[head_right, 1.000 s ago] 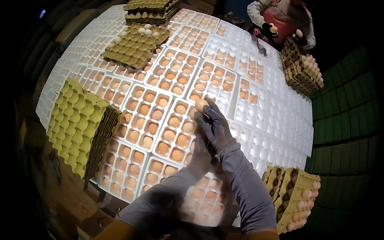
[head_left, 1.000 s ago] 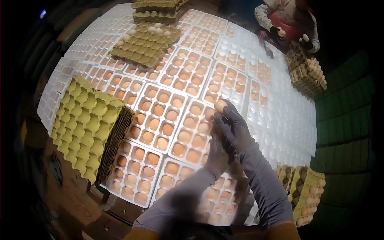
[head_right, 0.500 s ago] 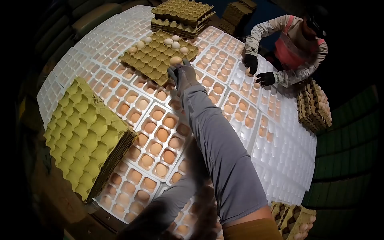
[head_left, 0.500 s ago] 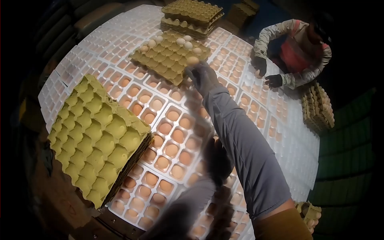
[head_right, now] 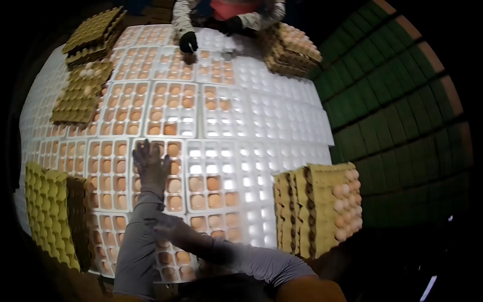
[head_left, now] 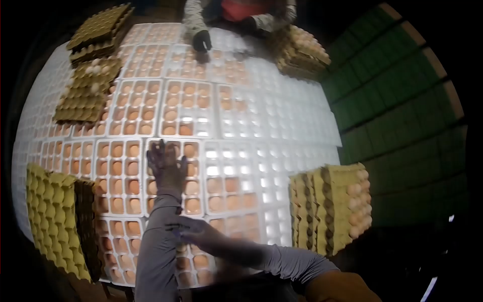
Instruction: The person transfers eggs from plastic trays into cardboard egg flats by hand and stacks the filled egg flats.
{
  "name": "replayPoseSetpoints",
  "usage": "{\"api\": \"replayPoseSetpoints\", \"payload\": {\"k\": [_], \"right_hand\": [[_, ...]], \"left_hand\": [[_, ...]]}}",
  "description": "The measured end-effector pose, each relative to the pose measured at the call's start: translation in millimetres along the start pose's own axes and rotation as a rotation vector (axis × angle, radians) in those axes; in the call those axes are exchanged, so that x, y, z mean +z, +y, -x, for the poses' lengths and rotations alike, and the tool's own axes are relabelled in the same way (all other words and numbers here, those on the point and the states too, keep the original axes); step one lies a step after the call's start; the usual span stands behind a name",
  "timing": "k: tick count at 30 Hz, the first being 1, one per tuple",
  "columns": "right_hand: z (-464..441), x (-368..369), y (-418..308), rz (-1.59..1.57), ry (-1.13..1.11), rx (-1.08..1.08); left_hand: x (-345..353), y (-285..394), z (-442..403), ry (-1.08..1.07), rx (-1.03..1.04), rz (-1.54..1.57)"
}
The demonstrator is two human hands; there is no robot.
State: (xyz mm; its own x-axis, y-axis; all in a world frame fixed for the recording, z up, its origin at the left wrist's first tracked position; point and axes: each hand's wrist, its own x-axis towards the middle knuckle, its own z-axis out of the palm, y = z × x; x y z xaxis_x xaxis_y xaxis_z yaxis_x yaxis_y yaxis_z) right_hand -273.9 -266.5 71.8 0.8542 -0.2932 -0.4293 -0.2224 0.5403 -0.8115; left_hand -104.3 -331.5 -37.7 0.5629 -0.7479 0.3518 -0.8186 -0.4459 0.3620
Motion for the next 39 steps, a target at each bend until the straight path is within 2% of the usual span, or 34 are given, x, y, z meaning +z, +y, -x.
{"api": "replayPoseSetpoints", "payload": {"k": [1,2,3,5,6,7,10,11,13,14,16,18,19,20,21,22,23,24,25,27,28,29,31,33,34,37,38,39], "right_hand": [[41,-2,-8,-0.062,-0.059,0.073],[77,-9,-4,-0.089,-0.094,0.023],[114,-14,-5,-0.128,-0.072,0.034],[178,-29,-20,0.015,-0.004,-0.023],[205,-43,-12,0.028,-0.010,-0.120],[229,-51,-14,0.076,0.011,-0.122],[286,-76,-38,0.176,-0.017,-0.074],[300,-83,-29,0.123,-0.035,-0.227],[337,-104,-44,0.304,-0.030,-0.421],[357,-117,-54,0.398,-0.005,-0.500],[412,-157,-86,0.602,0.092,-0.572],[459,-203,-107,0.850,0.414,-0.561],[480,-221,-137,0.913,0.591,-0.307],[486,-263,-130,0.664,0.715,-0.457],[488,-291,-145,0.487,0.809,-0.429],[487,-321,-157,0.574,0.902,-0.414],[478,-367,-159,0.787,0.868,-0.538],[465,-413,-157,1.049,0.834,-0.692],[459,-431,-164,1.147,0.817,-0.648],[445,-443,-178,1.343,0.783,-0.553],[445,-442,-186,1.061,0.692,-0.385],[439,-449,-187,1.025,0.640,-0.392],[429,-464,-188,0.963,0.545,-0.402],[426,-471,-185,0.862,0.556,-0.385],[425,-476,-182,0.821,0.549,-0.410],[430,-475,-181,0.849,0.499,-0.399],[432,-478,-181,0.887,0.481,-0.404],[432,-477,-181,0.924,0.468,-0.412]], "left_hand": [[-2,2,-2,0.056,0.038,-0.050],[-9,2,-6,-0.021,0.030,-0.027],[-1,0,-5,0.060,0.042,0.014],[12,-1,-5,0.222,0.075,0.093],[-3,33,-10,0.165,0.162,0.287],[-29,75,-12,0.103,0.239,0.471],[-104,252,7,-0.127,0.541,0.729],[-122,302,17,-0.227,0.638,0.793],[-140,383,33,-0.388,0.789,0.782],[-135,415,42,-0.336,0.857,0.707],[-113,459,62,-0.245,0.907,0.559],[-106,477,67,-0.302,0.890,0.472],[-104,483,67,-0.329,0.880,0.427],[-110,488,64,-0.362,0.861,0.471],[-114,489,62,-0.444,0.804,0.492],[-120,491,63,-0.476,0.715,0.553],[-128,494,65,-0.504,0.624,0.613],[-138,501,67,-0.791,0.113,1.080],[-130,501,62,-0.744,0.054,1.187],[-139,509,49,-0.921,-0.373,1.654],[-132,522,46,-0.897,-0.572,1.625],[-106,520,38,-1.054,-0.387,1.605],[-103,569,35,-0.968,0.031,0.856],[-91,598,50,-0.503,0.435,0.360],[-79,603,46,-0.385,0.498,0.352],[-62,603,28,-0.337,0.508,0.319],[-65,599,23,-0.473,0.477,0.332],[-72,598,24,-0.576,0.535,0.240]]}}
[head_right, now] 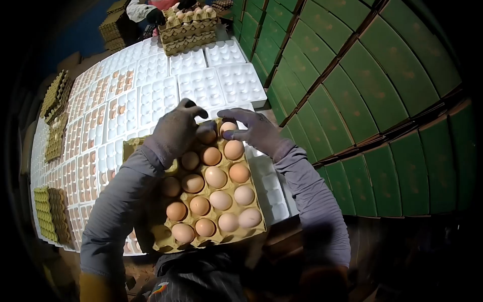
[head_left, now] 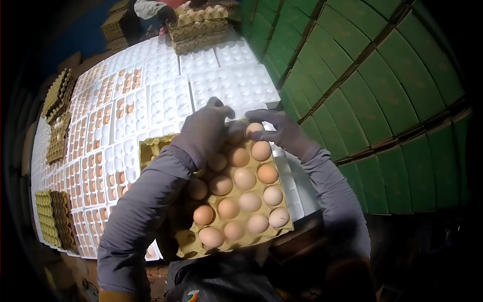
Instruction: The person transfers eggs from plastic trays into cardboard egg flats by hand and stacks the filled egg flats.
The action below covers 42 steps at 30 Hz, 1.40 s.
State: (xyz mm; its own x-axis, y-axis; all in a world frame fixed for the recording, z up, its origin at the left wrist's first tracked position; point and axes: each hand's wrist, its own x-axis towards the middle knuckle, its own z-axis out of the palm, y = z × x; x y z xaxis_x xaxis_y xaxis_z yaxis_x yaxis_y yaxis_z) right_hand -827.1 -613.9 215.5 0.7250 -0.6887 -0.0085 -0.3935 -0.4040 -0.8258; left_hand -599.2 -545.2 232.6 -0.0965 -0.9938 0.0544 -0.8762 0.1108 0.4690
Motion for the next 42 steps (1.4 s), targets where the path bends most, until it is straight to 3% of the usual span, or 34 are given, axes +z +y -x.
{"api": "replayPoseSetpoints", "payload": {"k": [1,2,4,5,6,8,9,10,12,14,15,16,18,19,22,23,24,26,27,28,30,31,32,34,36,38,39,40,41,42], "right_hand": [[2,-3,-24,0.073,0.011,0.108],[0,-5,-18,-0.153,0.123,0.100],[-4,-10,-2,-0.597,0.337,0.087],[1,-14,-10,-0.936,0.424,-0.031],[6,-24,-11,-0.828,0.304,0.056],[14,-46,-14,-0.610,0.075,0.221],[17,-41,-44,-0.168,-0.080,0.322],[22,-28,-20,0.351,-0.039,0.026],[20,-15,-32,0.660,-0.242,0.107],[17,-22,-35,0.604,-0.256,0.124],[16,-27,-36,0.579,-0.260,0.132],[18,-32,-38,0.202,-0.240,0.216],[22,-43,-43,-0.539,-0.194,0.369],[23,-38,-39,-0.729,-0.160,0.244],[17,-15,-65,-0.376,-0.157,0.092],[8,-5,-55,-0.086,-0.164,-0.101],[7,5,-75,0.293,-0.184,-0.034],[10,25,-75,0.855,-0.120,-0.195],[8,30,-63,0.873,-0.115,-0.220],[8,33,-58,0.887,-0.090,-0.237],[9,33,-64,0.804,-0.101,-0.159],[10,31,-61,0.777,-0.085,-0.170],[10,27,-57,0.752,-0.066,-0.171],[4,22,-58,0.285,-0.012,-0.113],[-7,33,-98,-0.244,-0.078,0.229],[-13,53,-144,-0.520,-0.089,0.475],[-18,76,-172,-0.538,-0.074,0.538],[-24,100,-200,-0.557,-0.059,0.606],[-34,124,-228,-0.583,-0.016,0.695],[-50,139,-230,-0.514,-0.143,0.611]], "left_hand": [[-5,4,2,-0.128,0.025,-0.070],[-12,9,3,-0.254,0.053,-0.138],[-17,22,2,-0.276,-0.029,-0.111],[-16,23,-1,-0.271,-0.075,-0.092],[-16,21,-4,-0.265,-0.120,-0.076],[-20,-14,0,-0.257,-0.176,0.652],[-33,-22,2,-0.254,-0.184,0.818],[-42,-26,14,-0.305,-0.349,1.333],[-63,-26,34,-0.293,-0.306,1.298],[-62,-31,39,-0.347,-0.221,1.074],[-56,-32,43,-0.307,-0.075,0.781],[-48,-28,49,-0.263,0.067,0.487],[-36,5,65,-0.140,0.109,-0.166],[-22,13,67,-0.113,0.094,-0.322],[-16,24,63,-0.168,0.079,-0.518],[-19,24,62,-0.207,0.079,-0.538],[-25,19,63,-0.193,0.074,-0.311],[-44,-8,72,-0.145,0.053,0.123],[-51,-29,77,-0.106,0.162,0.443],[-57,-46,97,-0.240,-0.182,0.984],[-42,-92,135,-0.173,-0.251,1.593],[-38,-92,151,-0.011,-0.305,1.707],[-39,-100,167,0.018,-0.331,1.746],[-35,-117,195,0.085,-0.386,1.885],[-30,-140,220,0.112,-0.444,1.866],[-24,-166,244,0.130,-0.537,1.906],[-21,-184,259,0.132,-0.581,1.826],[-16,-199,274,0.193,-0.493,1.760],[-27,-212,290,0.231,-0.530,1.533],[-41,-228,308,0.258,-0.557,1.304]]}}
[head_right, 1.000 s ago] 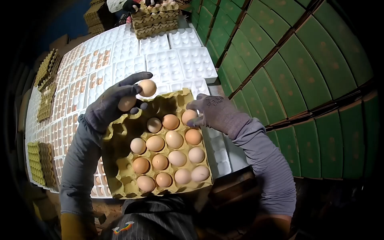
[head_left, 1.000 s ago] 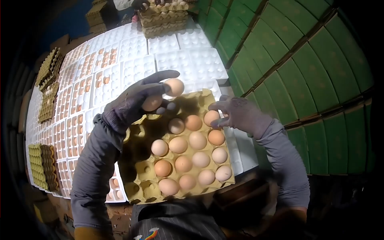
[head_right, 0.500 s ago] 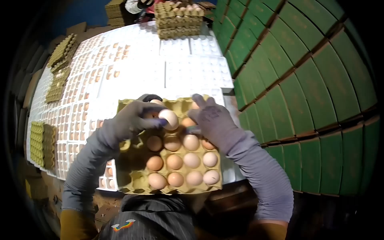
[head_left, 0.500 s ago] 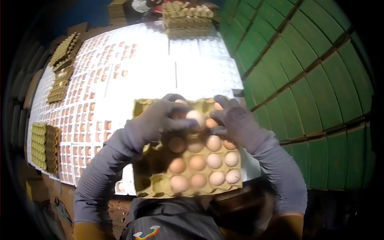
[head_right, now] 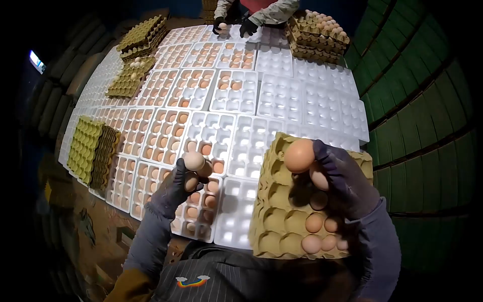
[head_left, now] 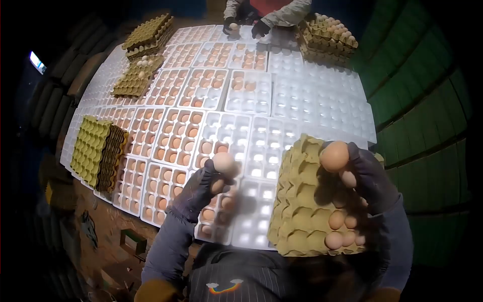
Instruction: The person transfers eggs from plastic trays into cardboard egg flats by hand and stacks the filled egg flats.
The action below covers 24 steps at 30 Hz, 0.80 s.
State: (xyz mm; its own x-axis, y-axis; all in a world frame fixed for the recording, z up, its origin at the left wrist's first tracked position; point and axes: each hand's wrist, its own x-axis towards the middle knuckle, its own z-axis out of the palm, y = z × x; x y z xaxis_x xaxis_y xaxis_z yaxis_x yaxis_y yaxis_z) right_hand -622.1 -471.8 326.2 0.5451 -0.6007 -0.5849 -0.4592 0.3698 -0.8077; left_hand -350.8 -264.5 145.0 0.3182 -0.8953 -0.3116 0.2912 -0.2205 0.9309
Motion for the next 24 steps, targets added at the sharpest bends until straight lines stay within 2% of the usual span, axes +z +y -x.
{"api": "replayPoseSetpoints", "payload": {"k": [1,2,4,6,7,8,10,12,13,16,17,21,22,24], "right_hand": [[-16,14,-4,0.104,-0.106,-0.059],[-56,21,17,0.133,-0.224,-0.249],[-107,65,17,0.544,-0.177,-0.514],[-155,110,21,0.748,-0.152,-0.434],[-176,130,25,0.956,-0.109,-0.408],[-194,147,28,1.165,-0.069,-0.375],[-226,177,40,1.455,-0.076,-0.272],[-250,195,57,1.637,-0.077,-0.230],[-259,198,69,1.724,-0.058,-0.283],[-275,198,80,1.563,-0.112,-0.200],[-272,204,71,1.425,-0.010,-0.176],[-303,200,77,1.264,0.172,-0.224],[-311,198,78,1.211,0.223,-0.284],[-328,194,81,1.104,0.315,-0.401]], "left_hand": [[-35,-13,-5,0.078,-0.058,0.055],[-72,-29,-12,0.180,-0.058,0.068],[-113,-21,-24,0.339,-0.074,-0.179],[-139,-30,-48,0.332,0.245,-0.575],[-148,-32,-61,0.323,0.412,-0.767],[-138,-15,-66,0.238,0.213,-0.729],[-106,-3,-80,0.226,0.240,-0.999],[-91,-14,-107,0.141,0.276,-1.087],[-86,-16,-119,0.166,0.306,-1.137],[-86,-19,-158,0.161,0.302,-1.277],[-90,-25,-169,0.105,0.338,-1.429],[-107,-40,-183,0.084,0.285,-1.311],[-117,-46,-183,0.110,0.346,-1.213],[-128,-28,-183,-0.026,0.148,-1.151]]}}
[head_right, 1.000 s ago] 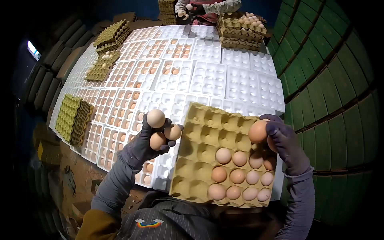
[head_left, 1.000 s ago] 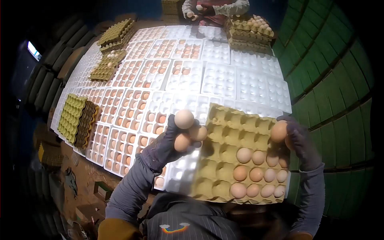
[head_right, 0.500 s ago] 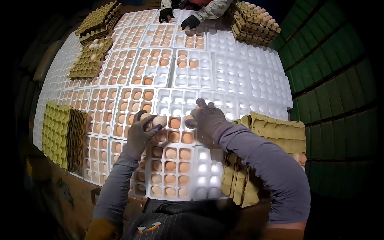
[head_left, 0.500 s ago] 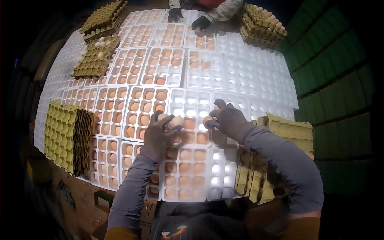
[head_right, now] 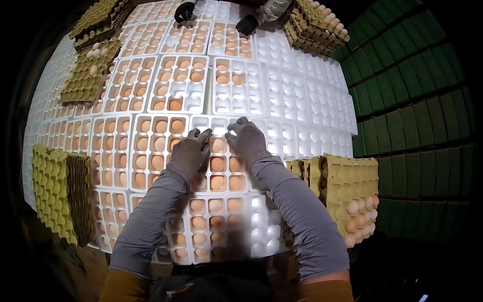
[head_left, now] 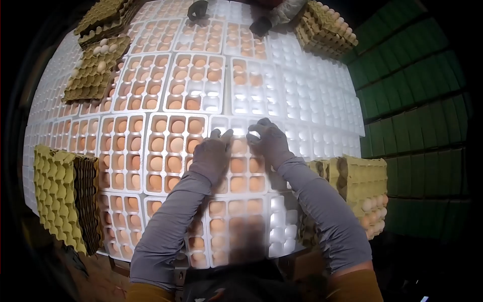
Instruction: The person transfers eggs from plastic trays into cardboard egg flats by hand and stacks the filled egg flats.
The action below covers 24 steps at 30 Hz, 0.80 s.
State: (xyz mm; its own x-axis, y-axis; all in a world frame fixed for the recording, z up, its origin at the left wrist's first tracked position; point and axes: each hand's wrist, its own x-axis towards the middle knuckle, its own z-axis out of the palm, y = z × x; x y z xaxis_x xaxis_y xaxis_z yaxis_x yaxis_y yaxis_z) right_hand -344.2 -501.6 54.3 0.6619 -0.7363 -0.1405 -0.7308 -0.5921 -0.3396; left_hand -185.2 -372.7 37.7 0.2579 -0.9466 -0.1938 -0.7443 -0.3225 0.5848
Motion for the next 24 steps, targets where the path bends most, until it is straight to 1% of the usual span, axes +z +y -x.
{"api": "replayPoseSetpoints", "payload": {"k": [1,2,4,5,6,7,8,10,12,13,14,15,16,17,18,20,22,23,24], "right_hand": [[-8,7,2,-0.223,0.104,0.029],[-20,16,7,-0.277,0.218,-0.032],[-36,36,12,-0.348,0.427,-0.092],[-38,42,13,-0.460,0.458,-0.064],[-39,48,14,-0.570,0.487,-0.039],[-38,53,16,-0.679,0.514,-0.013],[-27,46,4,-0.937,0.485,0.116],[16,21,-35,-1.446,0.428,0.397],[71,31,-52,-1.422,0.404,0.157],[106,19,-68,-1.379,0.283,0.207],[141,8,-81,-1.333,0.169,0.262],[171,10,-79,-1.252,0.015,0.234],[204,15,-81,-1.360,-0.032,0.176],[227,-6,-78,-1.273,-0.166,0.121],[246,-19,-73,-1.265,-0.178,-0.057],[278,-37,-58,-1.227,-0.303,-0.155],[305,-67,-41,-1.135,-0.251,-0.241],[318,-70,-28,-1.134,-0.193,-0.359],[335,-74,-12,-1.051,-0.125,-0.375]], "left_hand": [[-2,-5,5,0.055,0.031,0.023],[-5,-13,4,0.134,0.156,0.042],[-3,-25,-20,0.200,0.057,0.264],[-11,-16,-26,0.255,0.017,0.355],[-6,-14,-37,0.345,0.089,0.513],[-3,-14,-48,0.424,0.135,0.503],[4,-13,-58,0.500,0.184,0.496],[18,-21,-72,0.531,0.219,0.125],[30,-22,-74,0.507,0.225,-0.078],[33,-24,-78,0.481,0.183,-0.153],[41,-26,-80,0.569,0.150,-0.115],[45,-23,-83,0.659,0.149,-0.071],[40,-7,-79,0.663,0.149,0.104],[30,22,-66,0.631,0.242,0.267],[15,62,-46,0.578,0.366,0.388],[11,133,-11,0.433,0.568,0.496],[10,204,33,0.275,0.718,0.429],[11,233,52,0.189,0.794,0.413],[15,260,67,0.106,0.865,0.388]]}}
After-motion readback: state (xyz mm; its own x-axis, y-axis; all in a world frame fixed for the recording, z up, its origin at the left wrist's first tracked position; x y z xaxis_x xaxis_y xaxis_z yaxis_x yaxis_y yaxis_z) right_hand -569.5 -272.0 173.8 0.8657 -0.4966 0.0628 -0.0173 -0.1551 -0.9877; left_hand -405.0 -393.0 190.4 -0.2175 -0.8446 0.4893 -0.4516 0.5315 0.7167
